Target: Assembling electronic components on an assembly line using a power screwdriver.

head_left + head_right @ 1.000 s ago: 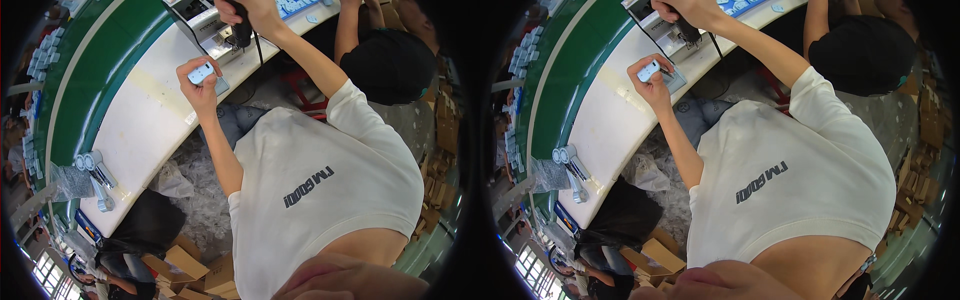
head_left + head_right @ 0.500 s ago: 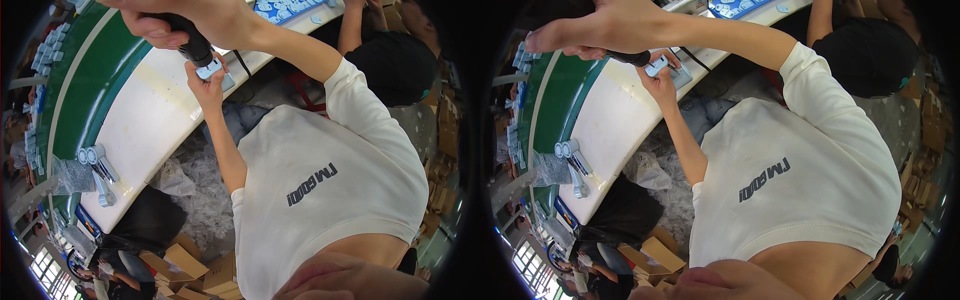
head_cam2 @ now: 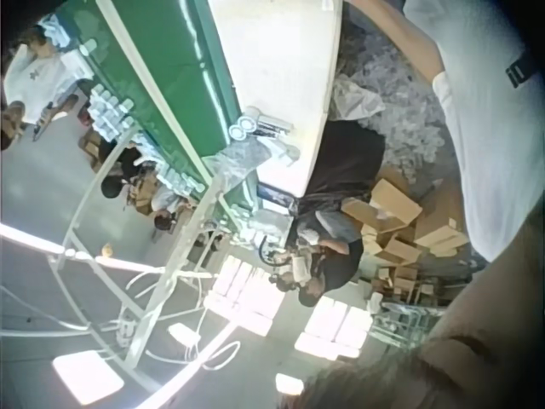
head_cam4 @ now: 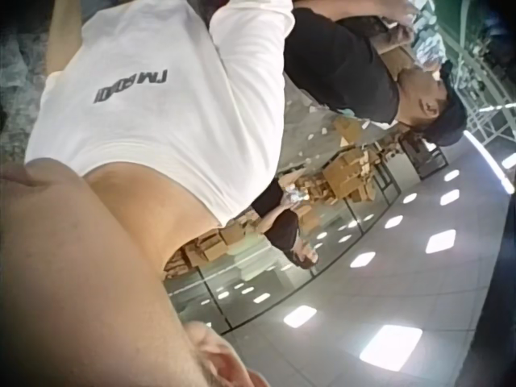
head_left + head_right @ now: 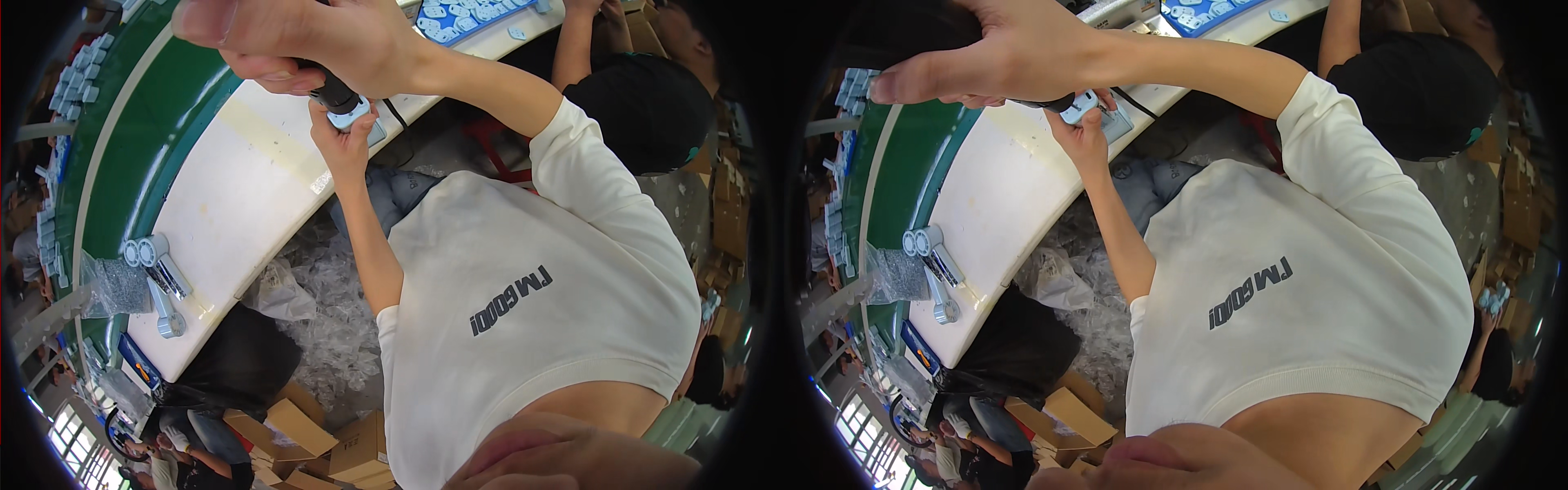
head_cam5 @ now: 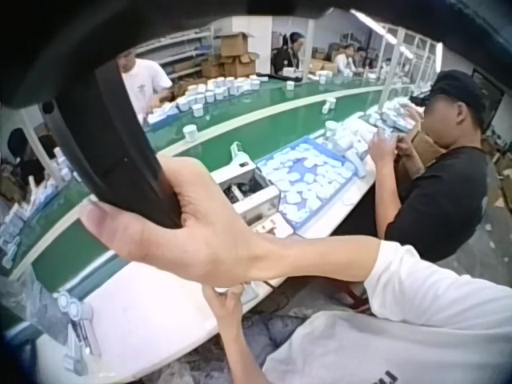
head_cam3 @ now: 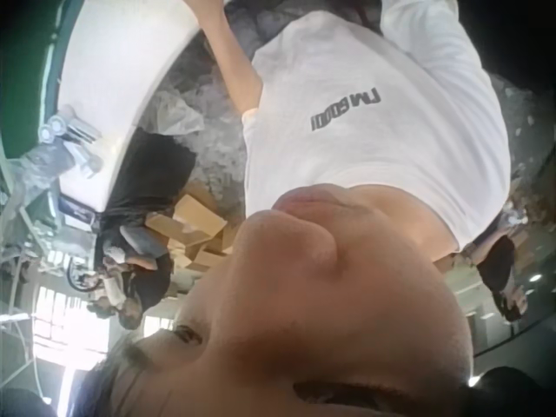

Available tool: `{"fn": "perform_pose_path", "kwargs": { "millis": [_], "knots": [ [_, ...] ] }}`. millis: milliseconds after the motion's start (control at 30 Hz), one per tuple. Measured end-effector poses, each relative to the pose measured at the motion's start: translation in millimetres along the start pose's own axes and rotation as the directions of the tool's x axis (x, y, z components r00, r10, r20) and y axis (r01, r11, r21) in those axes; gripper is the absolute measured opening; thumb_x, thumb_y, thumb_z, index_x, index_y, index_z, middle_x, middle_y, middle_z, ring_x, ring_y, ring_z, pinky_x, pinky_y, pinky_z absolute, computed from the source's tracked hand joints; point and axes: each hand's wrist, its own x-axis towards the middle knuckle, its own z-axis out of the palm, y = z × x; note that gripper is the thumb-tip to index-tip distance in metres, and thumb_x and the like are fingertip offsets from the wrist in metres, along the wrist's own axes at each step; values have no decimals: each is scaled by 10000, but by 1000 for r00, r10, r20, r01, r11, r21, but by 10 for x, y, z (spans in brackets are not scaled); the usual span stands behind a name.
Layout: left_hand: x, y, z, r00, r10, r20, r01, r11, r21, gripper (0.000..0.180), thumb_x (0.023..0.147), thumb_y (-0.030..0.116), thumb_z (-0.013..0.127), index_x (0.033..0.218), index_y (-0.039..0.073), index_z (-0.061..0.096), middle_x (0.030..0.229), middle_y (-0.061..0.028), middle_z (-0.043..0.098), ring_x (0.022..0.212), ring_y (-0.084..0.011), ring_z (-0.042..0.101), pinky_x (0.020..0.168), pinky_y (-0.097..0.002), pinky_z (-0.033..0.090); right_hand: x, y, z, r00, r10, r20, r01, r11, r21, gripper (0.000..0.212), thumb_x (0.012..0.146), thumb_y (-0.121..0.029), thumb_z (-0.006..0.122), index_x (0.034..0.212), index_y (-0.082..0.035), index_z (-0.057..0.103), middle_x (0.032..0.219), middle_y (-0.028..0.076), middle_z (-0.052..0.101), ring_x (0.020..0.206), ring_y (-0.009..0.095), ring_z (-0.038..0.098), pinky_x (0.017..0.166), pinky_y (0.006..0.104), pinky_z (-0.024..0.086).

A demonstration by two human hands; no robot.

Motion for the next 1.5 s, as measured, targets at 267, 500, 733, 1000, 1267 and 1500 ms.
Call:
{"fn": "perform_pose_path", "kwargs": {
  "millis": [267,500,733,1000,1267,1500],
  "knots": [
    [-4,-10,-2,1000,-22,1,22,1000,-17,574,725,304,812,1056,14,444,825,-75,620,712,-145,631,641,-242,500,-46,-131,-19,996,80,48,-78,996,-53,309,849,-329,660,783,-54,535,617,-45,431,548,48,405,485,234,277],
    [-9,1,8,996,73,54,-76,995,63,528,718,372,793,993,39,488,890,-119,613,731,-152,593,635,-253,482,-341,-418,-492,998,50,-39,-34,941,338,493,861,-526,581,907,-62,420,572,30,437,418,75,355,402,229,332],
    [147,202,-152,961,256,-101,-248,965,85,430,851,379,668,1028,49,457,799,-133,594,595,-160,570,543,-258,450,-1268,-11,-1505,911,5,-412,-146,940,-310,186,918,-169,515,915,10,464,657,51,437,514,106,404,492,253,342],
    [1943,192,-1296,921,223,-319,-166,966,197,406,948,431,490,1195,125,387,944,-94,600,643,-220,593,554,-328,516,-1564,170,-1813,843,-109,-527,-146,896,-419,77,888,-42,508,871,32,492,669,49,467,524,100,431,481,238,348],
    [2245,-242,-2722,809,181,-560,185,825,534,693,911,320,560,1405,68,144,1385,-175,352,1265,-334,352,1054,-550,246,-1551,271,-1726,875,-70,-479,-199,851,-487,123,858,-14,572,960,41,530,693,26,521,549,72,471,494,216,367],
    [1328,1074,-2470,868,497,-11,79,-116,990,525,787,240,676,1199,-19,479,1198,-218,500,1136,-382,436,970,-461,346,-1626,218,-1703,842,-70,-534,-233,847,-478,104,854,-27,584,883,7,491,727,40,510,565,80,458,495,216,357]
  ]
}}
